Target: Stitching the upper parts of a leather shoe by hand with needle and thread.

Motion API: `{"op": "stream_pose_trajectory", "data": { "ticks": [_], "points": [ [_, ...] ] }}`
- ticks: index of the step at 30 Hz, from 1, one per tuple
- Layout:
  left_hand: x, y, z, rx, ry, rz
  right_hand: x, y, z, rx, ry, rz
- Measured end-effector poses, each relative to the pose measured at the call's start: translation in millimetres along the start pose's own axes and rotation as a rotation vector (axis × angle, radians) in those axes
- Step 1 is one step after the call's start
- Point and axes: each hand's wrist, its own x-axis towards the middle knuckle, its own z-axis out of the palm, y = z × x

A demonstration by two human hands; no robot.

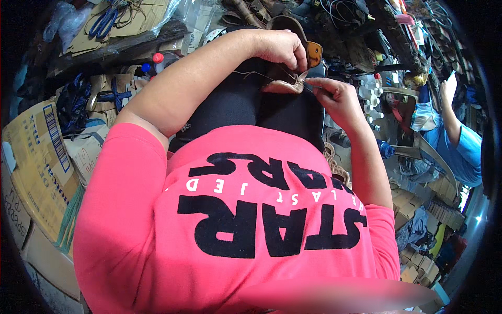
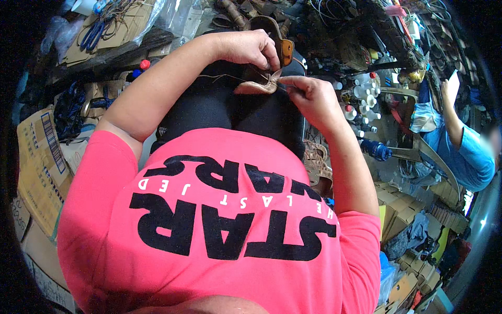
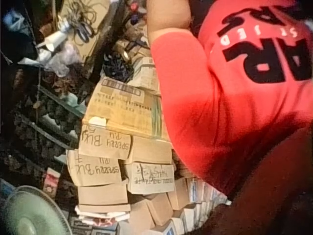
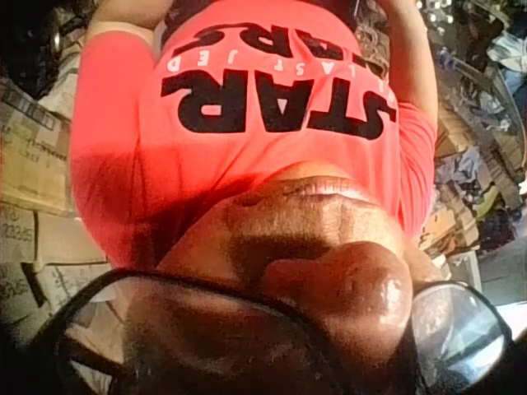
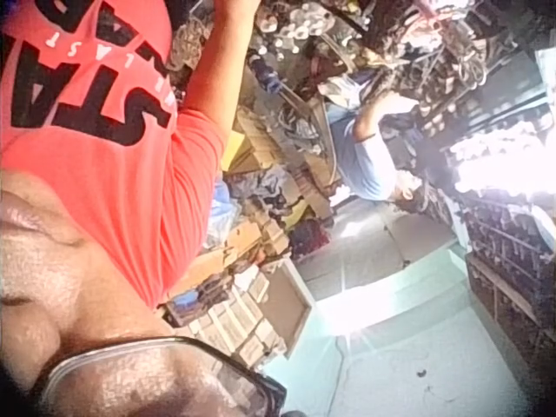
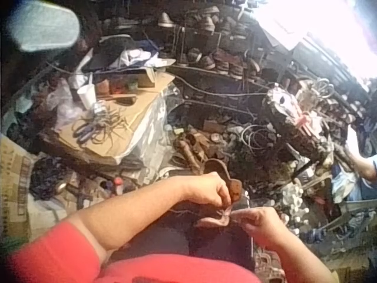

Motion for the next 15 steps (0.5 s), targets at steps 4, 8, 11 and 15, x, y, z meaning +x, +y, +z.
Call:
{"op": "stream_pose_trajectory", "data": {
  "ticks": [4,8,11,15],
  "points": [
    [-1,1,0,-0.008,0.007,0.002,2,12,3,0.302,-0.004,0.008],
    [1,1,1,-0.001,0.002,-0.001,5,11,6,0.239,0.005,-0.007],
    [2,1,1,0.011,0.007,0.003,4,7,3,0.110,0.021,-0.048],
    [1,1,1,0.028,0.006,0.028,1,-7,-3,-0.136,0.027,-0.104]
  ]
}}
